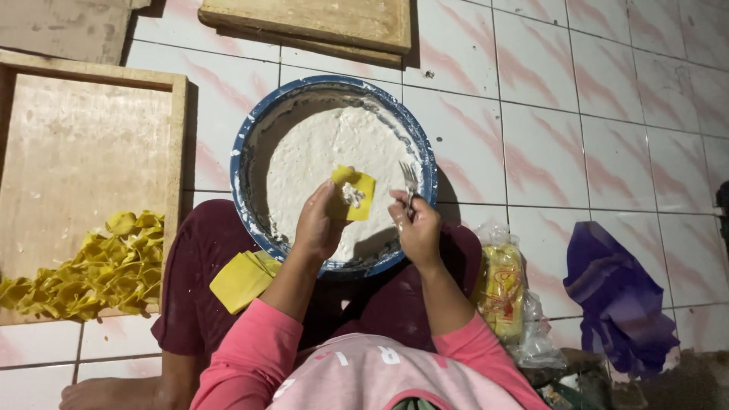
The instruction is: The person is manually folding dumplings by placing a small amount of filling onto a wrapper and pinching it closed.
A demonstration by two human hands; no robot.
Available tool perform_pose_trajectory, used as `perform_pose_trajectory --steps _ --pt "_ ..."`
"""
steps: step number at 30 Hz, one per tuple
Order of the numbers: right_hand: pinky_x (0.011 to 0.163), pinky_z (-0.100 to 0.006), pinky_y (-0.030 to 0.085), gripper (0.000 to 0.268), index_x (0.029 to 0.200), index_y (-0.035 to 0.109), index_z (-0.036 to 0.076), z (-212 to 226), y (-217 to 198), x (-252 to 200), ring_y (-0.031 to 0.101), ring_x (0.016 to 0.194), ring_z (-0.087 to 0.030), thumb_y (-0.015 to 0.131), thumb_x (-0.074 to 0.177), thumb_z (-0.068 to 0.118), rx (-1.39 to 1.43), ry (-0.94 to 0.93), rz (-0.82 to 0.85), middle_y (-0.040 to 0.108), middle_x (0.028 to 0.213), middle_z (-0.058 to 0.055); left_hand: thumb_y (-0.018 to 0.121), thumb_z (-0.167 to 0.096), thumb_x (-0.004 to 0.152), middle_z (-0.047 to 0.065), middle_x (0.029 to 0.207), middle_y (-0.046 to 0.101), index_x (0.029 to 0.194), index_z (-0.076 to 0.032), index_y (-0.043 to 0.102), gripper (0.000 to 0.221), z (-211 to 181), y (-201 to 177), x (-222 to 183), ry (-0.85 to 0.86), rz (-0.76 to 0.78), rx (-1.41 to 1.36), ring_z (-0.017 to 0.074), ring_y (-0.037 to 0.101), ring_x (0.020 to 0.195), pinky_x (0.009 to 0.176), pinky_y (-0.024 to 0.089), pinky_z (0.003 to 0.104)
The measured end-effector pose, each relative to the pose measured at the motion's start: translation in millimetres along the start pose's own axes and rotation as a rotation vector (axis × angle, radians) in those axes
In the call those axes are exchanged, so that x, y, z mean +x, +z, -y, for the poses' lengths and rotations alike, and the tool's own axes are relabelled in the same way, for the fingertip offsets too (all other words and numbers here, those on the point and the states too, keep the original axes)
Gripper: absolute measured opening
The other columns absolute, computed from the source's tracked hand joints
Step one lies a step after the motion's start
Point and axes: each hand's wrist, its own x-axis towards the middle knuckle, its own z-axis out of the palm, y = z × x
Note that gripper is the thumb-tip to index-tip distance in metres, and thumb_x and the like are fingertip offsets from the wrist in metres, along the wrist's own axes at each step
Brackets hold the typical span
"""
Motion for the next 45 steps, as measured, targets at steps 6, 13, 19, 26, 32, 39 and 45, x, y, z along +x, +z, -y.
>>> perform_pose_trajectory --steps 6,13,19,26,32,39,45 --pt "0.053 -0.022 0.046 0.019 0.1 0.08 0.002 4.4 16.9 21.8 0.052 0.059 -0.005 0.085 0.081 0.004 0.029 -0.046 -0.011 0.069 0.074 -0.005 0.06 -0.028 0.103 0.006 0.085 0.065 0.124 -0.005 0.069 0.032 0.8 4.8 -9.8 -0.037 0.055 0.042 0.0191 0.066 0.068 0.069 0.063 0.039" --pt "0.05 -0.021 0.044 0.011 0.091 0.078 0.005 11.9 23.9 16.4 0.053 0.051 -0.008 0.085 0.082 0.005 -0.01 -0.141 -0.011 0.066 0.069 -0.005 0.056 -0.028 0.104 0.013 0.096 0.069 0.133 -0.005 0.064 0.038 -6.5 7.0 -16.4 -0.012 0.036 0.048 0.0251 0.07 0.079 0.073 0.062 0.042" --pt "0.057 -0.025 0.046 0.004 0.094 0.067 0.005 34.9 24.4 9.4 0.052 0.06 -0.008 0.068 0.097 0.008 0.182 -0.114 0.1 0.067 0.07 -0.007 0.047 -0.031 0.108 0.018 0.116 0.07 0.141 -0.008 0.059 0.043 -1.1 -3.2 -12.5 -0.038 0.033 0.12 0.0332 0.071 0.097 0.086 0.059 0.053" --pt "0.045 -0.019 0.038 0.009 0.103 0.056 -0.002 2.7 21.3 4.0 0.046 0.038 -0.009 0.059 0.103 0.006 0.368 0.009 0.205 0.049 0.044 -0.004 0.052 -0.032 0.105 0.015 0.119 0.068 0.136 -0.007 0.063 0.042 10.3 -18.6 -0.3 -0.256 -0.132 0.011 0.03 0.071 0.102 0.088 0.061 0.048" --pt "0.043 -0.02 0.04 0.008 0.105 0.053 -0.003 -12.6 19.2 -6.3 0.047 0.034 -0.012 0.057 0.102 0.003 0.489 0.067 0.29 0.05 0.042 -0.008 0.07 -0.018 0.096 0.02 0.119 0.07 0.126 -0.001 0.067 0.034 27.8 -47.5 14.6 -0.328 -0.232 -0.182 0.0343 0.073 0.102 0.086 0.062 0.05" --pt "0.04 -0.02 0.037 0.007 0.105 0.052 -0.004 -7.6 9.4 -11.5 0.044 0.031 -0.015 0.056 0.101 0.0 0.578 0.026 0.317 0.047 0.04 -0.011 0.066 -0.012 0.097 0.007 0.089 0.066 0.104 -0.009 0.062 0.009 -16.6 -30.3 -13.8 0.055 -0.259 0.106 0.0216 0.068 0.082 0.076 0.06 0.04" --pt "0.039 -0.02 0.037 0.007 0.107 0.051 -0.004 -13.0 9.1 -13.9 0.042 0.03 -0.014 0.054 0.102 -0.001 0.714 0.114 0.351 0.045 0.041 -0.009 0.064 -0.007 0.099 0.013 0.086 0.066 0.116 0.001 0.065 0.019 -80.4 -26.0 -120.5 0.278 -0.308 0.626 0.02 0.065 0.077 0.07 0.06 0.039"
